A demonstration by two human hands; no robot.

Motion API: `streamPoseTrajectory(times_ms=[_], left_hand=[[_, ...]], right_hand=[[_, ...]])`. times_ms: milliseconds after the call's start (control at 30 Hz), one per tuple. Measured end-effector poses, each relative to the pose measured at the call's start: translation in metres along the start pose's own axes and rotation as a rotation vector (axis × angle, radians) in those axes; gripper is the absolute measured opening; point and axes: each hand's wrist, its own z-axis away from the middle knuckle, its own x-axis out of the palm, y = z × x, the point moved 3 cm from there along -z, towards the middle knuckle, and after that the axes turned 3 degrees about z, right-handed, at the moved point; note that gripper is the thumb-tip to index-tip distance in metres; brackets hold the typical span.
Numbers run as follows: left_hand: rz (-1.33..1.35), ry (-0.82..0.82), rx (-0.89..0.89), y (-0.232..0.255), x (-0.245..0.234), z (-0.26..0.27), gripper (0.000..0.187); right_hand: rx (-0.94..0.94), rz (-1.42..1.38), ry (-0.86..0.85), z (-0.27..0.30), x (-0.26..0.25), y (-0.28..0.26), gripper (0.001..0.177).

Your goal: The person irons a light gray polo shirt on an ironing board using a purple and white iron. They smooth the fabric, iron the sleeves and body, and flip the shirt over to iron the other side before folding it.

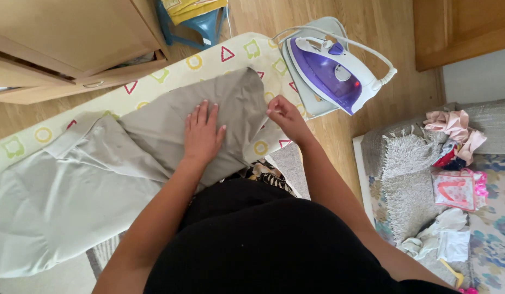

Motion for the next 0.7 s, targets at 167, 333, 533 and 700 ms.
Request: streamPoseTrajectory(times_ms=[167, 333, 533, 700], left_hand=[[-0.060, 0.014, -0.007, 0.000, 0.013, 0.007, 0.069], [-0.093, 0.092, 0.022, -0.001, 0.020, 0.008, 0.073], [-0.071, 0.165, 0.030, 0.019, 0.018, 0.003, 0.064], [-0.128, 0.237, 0.283, 0.046, 0.079, -0.001, 0.049]], right_hand=[[0.184, 0.063, 0.043, 0.012, -0.005, -0.005, 0.012], [0.413, 0.754, -0.086, 0.014, -0.034, 0.049, 0.014], [0.151, 0.664, 0.170, -0.048, -0.026, 0.000, 0.019], [-0.119, 0.710, 0.098, -0.119, 0.000, -0.032, 0.029]])
